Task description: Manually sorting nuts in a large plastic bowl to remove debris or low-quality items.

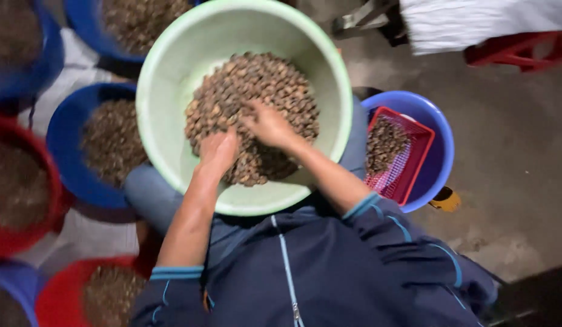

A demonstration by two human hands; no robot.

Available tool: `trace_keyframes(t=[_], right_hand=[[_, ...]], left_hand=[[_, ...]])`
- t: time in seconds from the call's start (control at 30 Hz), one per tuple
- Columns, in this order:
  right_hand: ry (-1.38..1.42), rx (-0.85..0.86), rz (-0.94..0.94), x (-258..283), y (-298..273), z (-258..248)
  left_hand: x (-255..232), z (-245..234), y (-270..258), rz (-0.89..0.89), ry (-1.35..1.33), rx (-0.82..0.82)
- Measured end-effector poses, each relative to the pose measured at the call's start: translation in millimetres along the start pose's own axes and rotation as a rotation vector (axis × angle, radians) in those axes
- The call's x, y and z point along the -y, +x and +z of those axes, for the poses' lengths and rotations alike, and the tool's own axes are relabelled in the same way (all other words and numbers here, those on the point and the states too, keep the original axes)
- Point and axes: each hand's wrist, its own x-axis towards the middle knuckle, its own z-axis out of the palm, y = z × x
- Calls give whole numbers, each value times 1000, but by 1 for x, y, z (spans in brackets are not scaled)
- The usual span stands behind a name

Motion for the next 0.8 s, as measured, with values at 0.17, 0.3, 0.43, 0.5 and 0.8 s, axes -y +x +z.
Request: trace_keyframes(t=[0.17, 0.3, 0.43, 0.5, 0.8], right_hand=[[-363, 48, -49, -46, 39, 48], [-366, 77, -125, -48, 35, 47], [-387, 83, -127, -80, 50, 65], [-398, -10, -113, -60, 32, 51], [-70, 70, -10, -59, 28, 42]], left_hand=[[-7, -1, -2, 90, 63, -19], [2, 10, 6, 124, 77, -9], [-8, -25, -19, 124, -38, 6], [-7, -48, -34, 107, -371, -17], [-8, -93, -66, 229, -1584, -100]])
